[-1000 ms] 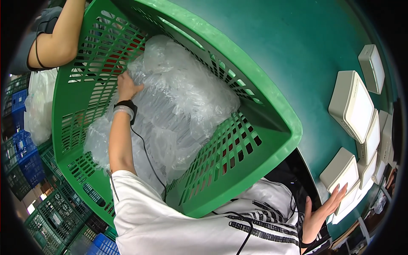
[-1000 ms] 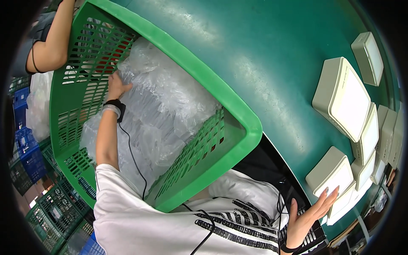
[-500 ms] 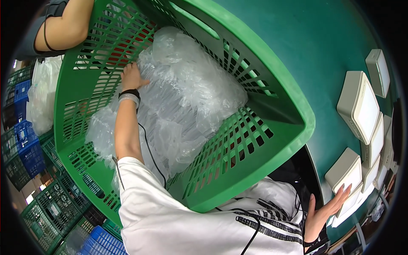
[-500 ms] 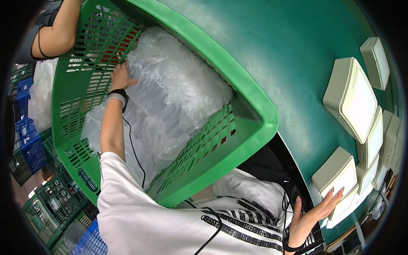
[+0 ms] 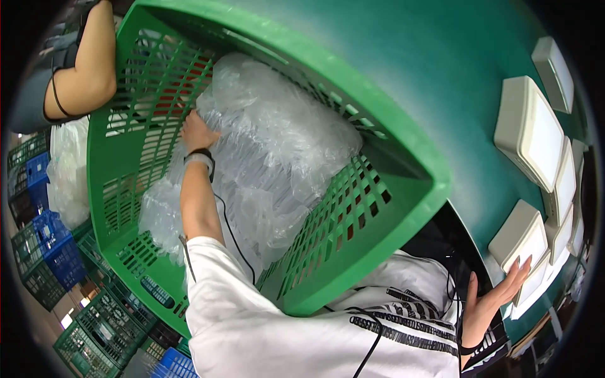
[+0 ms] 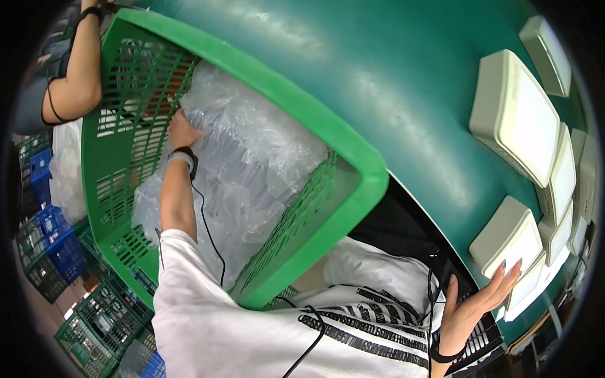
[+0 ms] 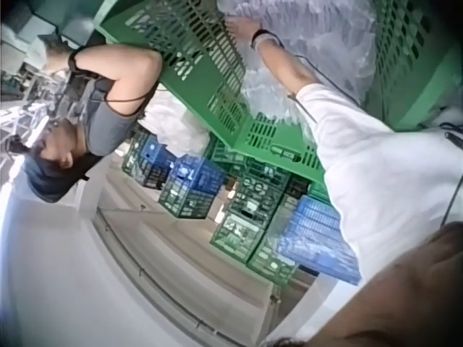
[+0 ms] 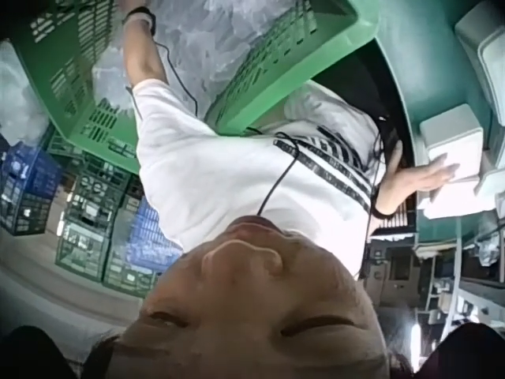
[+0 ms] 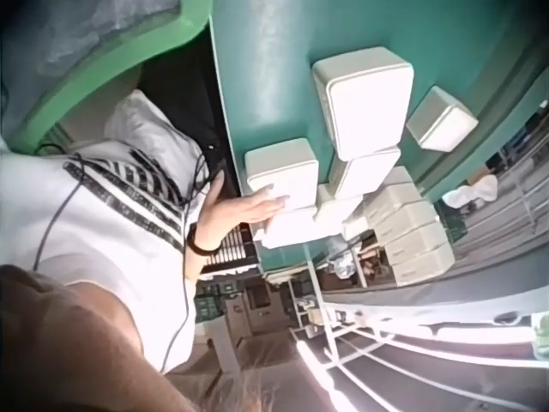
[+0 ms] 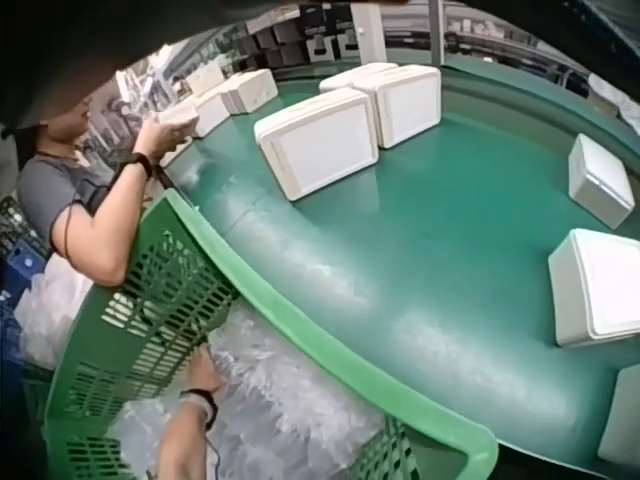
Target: The person packages electronic devices by fitting plastic covers onto their screens and placing the assembled units into a green crate. This process is repeated as the person moves stacks of devices and bags of covers to clear the work area.
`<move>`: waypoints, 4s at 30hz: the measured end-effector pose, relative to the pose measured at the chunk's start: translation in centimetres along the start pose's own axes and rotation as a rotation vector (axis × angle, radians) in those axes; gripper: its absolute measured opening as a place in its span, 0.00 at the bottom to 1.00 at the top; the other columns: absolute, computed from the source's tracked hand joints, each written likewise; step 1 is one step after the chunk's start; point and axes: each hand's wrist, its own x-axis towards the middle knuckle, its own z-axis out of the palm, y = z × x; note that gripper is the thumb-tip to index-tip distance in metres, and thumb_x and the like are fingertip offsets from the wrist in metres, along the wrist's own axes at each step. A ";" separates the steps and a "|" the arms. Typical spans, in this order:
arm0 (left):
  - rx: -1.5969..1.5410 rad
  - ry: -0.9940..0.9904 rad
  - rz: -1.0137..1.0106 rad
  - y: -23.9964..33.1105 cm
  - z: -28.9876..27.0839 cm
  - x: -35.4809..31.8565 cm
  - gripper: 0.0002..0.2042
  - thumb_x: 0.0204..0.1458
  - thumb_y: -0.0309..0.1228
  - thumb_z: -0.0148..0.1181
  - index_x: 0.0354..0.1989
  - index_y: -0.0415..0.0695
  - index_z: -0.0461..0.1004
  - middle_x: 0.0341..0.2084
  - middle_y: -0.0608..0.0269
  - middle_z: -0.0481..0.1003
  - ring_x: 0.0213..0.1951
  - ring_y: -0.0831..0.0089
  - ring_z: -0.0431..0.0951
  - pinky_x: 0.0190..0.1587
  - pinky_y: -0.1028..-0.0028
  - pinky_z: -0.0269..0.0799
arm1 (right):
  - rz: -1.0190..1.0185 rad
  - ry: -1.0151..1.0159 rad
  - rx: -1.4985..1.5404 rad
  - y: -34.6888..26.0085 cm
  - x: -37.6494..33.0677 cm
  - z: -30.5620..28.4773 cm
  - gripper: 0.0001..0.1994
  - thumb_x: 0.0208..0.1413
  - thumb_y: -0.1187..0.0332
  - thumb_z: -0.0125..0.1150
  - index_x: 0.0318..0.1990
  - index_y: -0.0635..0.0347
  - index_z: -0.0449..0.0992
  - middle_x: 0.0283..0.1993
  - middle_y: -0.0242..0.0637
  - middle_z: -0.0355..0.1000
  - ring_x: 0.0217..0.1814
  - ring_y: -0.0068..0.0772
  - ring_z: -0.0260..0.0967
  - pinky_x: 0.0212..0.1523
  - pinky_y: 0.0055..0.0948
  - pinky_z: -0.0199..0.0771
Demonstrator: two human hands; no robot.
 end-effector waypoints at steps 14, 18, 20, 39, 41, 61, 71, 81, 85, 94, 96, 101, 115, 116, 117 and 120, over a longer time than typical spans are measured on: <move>-0.664 0.601 -0.031 -5.7 -16.2 -11.7 0.43 0.33 0.33 0.74 0.60 0.35 0.56 0.55 0.49 0.63 0.58 0.57 0.64 0.61 0.64 0.58 | -0.036 0.050 0.042 2.3 -0.8 -0.8 0.48 0.39 0.74 0.69 0.69 0.53 0.48 0.74 0.51 0.35 0.75 0.59 0.30 0.69 0.54 0.33; -1.697 0.557 -0.154 -3.8 -24.1 -16.1 0.28 0.54 0.41 0.56 0.59 0.34 0.61 0.57 0.50 0.65 0.57 0.57 0.65 0.60 0.59 0.59 | -0.052 -0.084 0.116 2.8 -0.8 -1.8 0.46 0.38 0.70 0.72 0.68 0.53 0.52 0.73 0.54 0.34 0.74 0.64 0.29 0.67 0.60 0.35; -1.957 0.468 -0.104 0.5 -28.7 -17.1 0.25 0.58 0.43 0.49 0.58 0.37 0.62 0.55 0.52 0.66 0.56 0.57 0.66 0.59 0.58 0.61 | -0.088 -0.097 0.165 3.9 -0.7 -1.9 0.45 0.38 0.69 0.72 0.67 0.53 0.54 0.73 0.55 0.34 0.74 0.65 0.30 0.66 0.61 0.36; -1.944 -0.828 0.504 44.9 -36.8 0.9 0.22 0.53 0.40 0.57 0.52 0.37 0.69 0.43 0.54 0.76 0.44 0.62 0.77 0.49 0.66 0.73 | -0.319 -0.207 0.470 10.5 -2.2 -2.0 0.31 0.47 0.58 0.67 0.60 0.50 0.65 0.71 0.46 0.47 0.73 0.54 0.43 0.65 0.50 0.48; -1.854 -0.916 0.492 46.4 -36.3 1.8 0.24 0.52 0.40 0.58 0.53 0.35 0.67 0.44 0.53 0.75 0.43 0.63 0.77 0.48 0.68 0.73 | -0.292 -0.213 0.492 10.5 -2.1 -1.9 0.31 0.47 0.58 0.67 0.60 0.49 0.65 0.71 0.46 0.47 0.73 0.54 0.43 0.65 0.51 0.48; -2.270 -1.133 0.565 43.4 -37.2 -4.2 0.25 0.56 0.42 0.51 0.57 0.37 0.64 0.50 0.51 0.72 0.50 0.58 0.74 0.55 0.62 0.69 | -0.340 -0.207 0.789 12.8 6.5 -14.6 0.17 0.50 0.71 0.62 0.49 0.59 0.74 0.42 0.41 0.77 0.40 0.38 0.75 0.41 0.33 0.74; -2.473 -1.066 0.447 38.7 -32.8 -7.9 0.22 0.57 0.42 0.48 0.55 0.40 0.68 0.49 0.55 0.74 0.50 0.59 0.74 0.56 0.62 0.68 | -0.080 -0.198 0.057 8.0 36.2 -6.6 0.66 0.21 0.44 0.78 0.70 0.37 0.38 0.72 0.61 0.32 0.74 0.67 0.25 0.65 0.64 0.39; -2.548 -1.136 0.494 38.6 -31.9 -6.9 0.24 0.56 0.44 0.48 0.58 0.43 0.66 0.52 0.55 0.72 0.53 0.57 0.72 0.58 0.58 0.66 | -0.162 -0.220 0.172 8.3 39.0 -6.4 0.60 0.18 0.46 0.78 0.67 0.36 0.48 0.66 0.55 0.47 0.70 0.61 0.41 0.62 0.60 0.50; -2.558 -1.111 0.537 38.4 -32.2 -7.3 0.25 0.56 0.44 0.48 0.59 0.43 0.65 0.53 0.55 0.70 0.54 0.57 0.71 0.58 0.59 0.66 | -0.249 -0.121 0.234 5.7 39.2 -5.1 0.59 0.19 0.46 0.77 0.66 0.37 0.49 0.64 0.55 0.50 0.68 0.60 0.44 0.61 0.59 0.52; -2.523 -1.012 0.523 38.0 -33.3 -7.0 0.28 0.56 0.46 0.47 0.61 0.42 0.61 0.55 0.53 0.68 0.55 0.55 0.69 0.59 0.58 0.65 | -0.466 0.039 0.815 6.3 27.2 -16.4 0.47 0.43 0.52 0.71 0.68 0.56 0.49 0.66 0.61 0.52 0.70 0.55 0.48 0.65 0.49 0.51; -2.509 -1.041 0.560 38.7 -34.7 -6.9 0.28 0.56 0.46 0.47 0.61 0.41 0.61 0.55 0.52 0.68 0.55 0.55 0.69 0.59 0.58 0.64 | -0.546 0.025 1.147 8.5 19.3 -21.5 0.41 0.47 0.59 0.69 0.66 0.59 0.54 0.63 0.60 0.59 0.67 0.49 0.57 0.64 0.44 0.56; -2.132 -1.198 0.730 45.6 -40.0 -6.6 0.26 0.56 0.43 0.49 0.57 0.36 0.64 0.50 0.50 0.72 0.50 0.58 0.74 0.55 0.61 0.69 | -0.581 -0.027 1.338 17.6 6.3 -22.0 0.25 0.46 0.70 0.66 0.53 0.67 0.68 0.49 0.56 0.72 0.49 0.49 0.74 0.50 0.43 0.74; -2.085 -1.302 0.787 61.1 -40.7 -12.4 0.27 0.53 0.43 0.52 0.56 0.36 0.64 0.50 0.47 0.70 0.51 0.57 0.73 0.54 0.61 0.70 | 0.351 0.147 1.382 20.8 -5.3 -16.2 0.22 0.51 0.74 0.59 0.55 0.69 0.66 0.49 0.52 0.73 0.50 0.41 0.74 0.53 0.32 0.71; -2.128 -1.269 0.752 60.6 -41.1 -13.0 0.27 0.53 0.43 0.52 0.56 0.36 0.64 0.51 0.47 0.70 0.51 0.56 0.73 0.55 0.61 0.70 | 0.368 0.079 1.456 20.5 -3.7 -16.2 0.22 0.52 0.74 0.59 0.56 0.69 0.65 0.49 0.52 0.73 0.50 0.41 0.74 0.52 0.32 0.72; -2.124 -1.258 0.747 60.1 -41.4 -13.2 0.27 0.53 0.43 0.52 0.56 0.36 0.64 0.51 0.47 0.70 0.51 0.56 0.73 0.55 0.61 0.70 | 0.328 -0.033 1.518 20.2 -1.5 -16.1 0.23 0.54 0.74 0.58 0.58 0.68 0.63 0.51 0.50 0.72 0.51 0.39 0.73 0.52 0.31 0.72; -2.241 -1.229 0.737 60.1 -42.4 -14.6 0.27 0.52 0.43 0.53 0.55 0.35 0.64 0.50 0.47 0.70 0.50 0.56 0.73 0.54 0.61 0.70 | 0.242 -0.226 1.622 18.4 5.9 -15.6 0.26 0.58 0.70 0.56 0.63 0.62 0.58 0.54 0.47 0.71 0.54 0.35 0.71 0.51 0.30 0.71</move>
